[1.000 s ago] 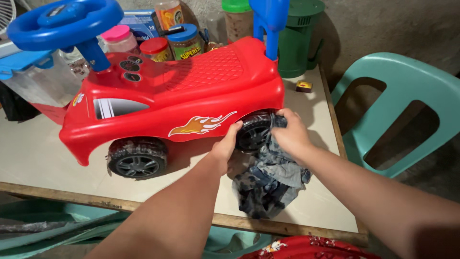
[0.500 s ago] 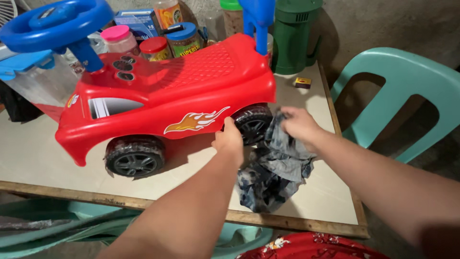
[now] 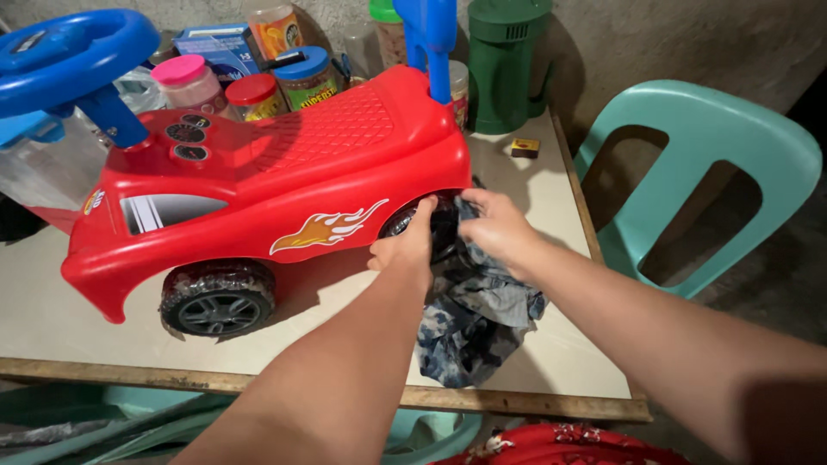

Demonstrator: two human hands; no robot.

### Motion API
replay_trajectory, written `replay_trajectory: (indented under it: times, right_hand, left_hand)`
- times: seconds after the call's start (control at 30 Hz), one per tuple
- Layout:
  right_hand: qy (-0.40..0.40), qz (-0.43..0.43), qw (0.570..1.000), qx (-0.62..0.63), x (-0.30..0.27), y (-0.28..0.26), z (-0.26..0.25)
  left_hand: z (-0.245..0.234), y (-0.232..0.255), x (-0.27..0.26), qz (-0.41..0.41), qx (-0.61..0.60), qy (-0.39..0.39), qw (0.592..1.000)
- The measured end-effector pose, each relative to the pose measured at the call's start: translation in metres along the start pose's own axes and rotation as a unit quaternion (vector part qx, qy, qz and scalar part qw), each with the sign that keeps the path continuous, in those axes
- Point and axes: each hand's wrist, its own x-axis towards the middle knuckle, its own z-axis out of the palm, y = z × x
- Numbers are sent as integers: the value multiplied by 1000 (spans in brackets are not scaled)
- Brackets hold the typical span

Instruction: The person wipes the exterior of a red toy car with a cloth. They clean the body, wheels, steering wheel, and seat of the toy car, which is placed on a table.

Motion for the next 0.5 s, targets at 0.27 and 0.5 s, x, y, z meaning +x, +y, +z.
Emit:
replay_trajectory:
  times: [0.27, 0.5]
  right_hand:
    - [-20, 127, 970, -204, -19, -21, 11]
    - [33, 4, 994, -103, -5, -17, 18]
  left_hand:
    - [-8, 1, 8, 11, 19, -39, 999]
    - [-8, 3, 14, -12, 0, -60, 998]
